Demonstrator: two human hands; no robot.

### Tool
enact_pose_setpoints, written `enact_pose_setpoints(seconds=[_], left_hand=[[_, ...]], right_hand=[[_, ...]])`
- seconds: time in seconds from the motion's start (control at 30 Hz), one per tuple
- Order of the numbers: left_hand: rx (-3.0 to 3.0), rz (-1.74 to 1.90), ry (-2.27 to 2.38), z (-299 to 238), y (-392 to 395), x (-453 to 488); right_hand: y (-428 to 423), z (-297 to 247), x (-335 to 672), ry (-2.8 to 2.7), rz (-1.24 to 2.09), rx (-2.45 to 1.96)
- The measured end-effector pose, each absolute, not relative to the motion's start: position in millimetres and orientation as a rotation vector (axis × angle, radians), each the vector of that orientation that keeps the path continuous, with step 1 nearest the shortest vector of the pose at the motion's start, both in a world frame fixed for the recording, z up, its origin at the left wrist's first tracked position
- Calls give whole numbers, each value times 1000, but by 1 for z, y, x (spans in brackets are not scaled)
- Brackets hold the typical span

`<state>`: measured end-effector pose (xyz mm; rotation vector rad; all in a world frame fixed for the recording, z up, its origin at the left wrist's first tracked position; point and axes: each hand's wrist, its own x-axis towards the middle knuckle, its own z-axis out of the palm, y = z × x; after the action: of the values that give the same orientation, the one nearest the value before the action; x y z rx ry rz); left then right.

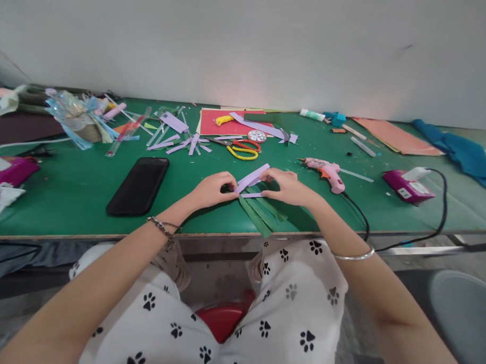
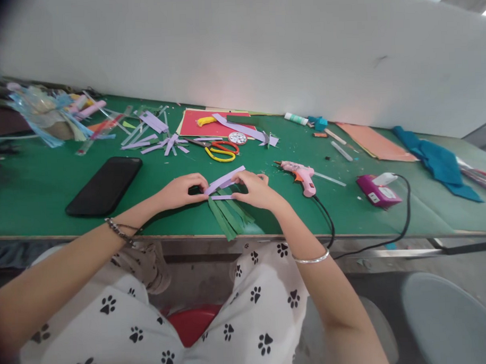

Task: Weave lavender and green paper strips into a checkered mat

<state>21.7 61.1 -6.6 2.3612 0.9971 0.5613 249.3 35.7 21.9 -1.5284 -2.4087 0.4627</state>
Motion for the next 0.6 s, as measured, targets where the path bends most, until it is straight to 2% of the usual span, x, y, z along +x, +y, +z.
enact_pose_setpoints(seconds=[0.37, 0.6], left_hand=[[2319, 569, 912, -8, 64, 21], [2300, 566, 891, -7, 64, 21]], right_hand=[[23, 13, 231, -2489, 421, -1365], [20, 17, 224, -2517, 442, -1497]])
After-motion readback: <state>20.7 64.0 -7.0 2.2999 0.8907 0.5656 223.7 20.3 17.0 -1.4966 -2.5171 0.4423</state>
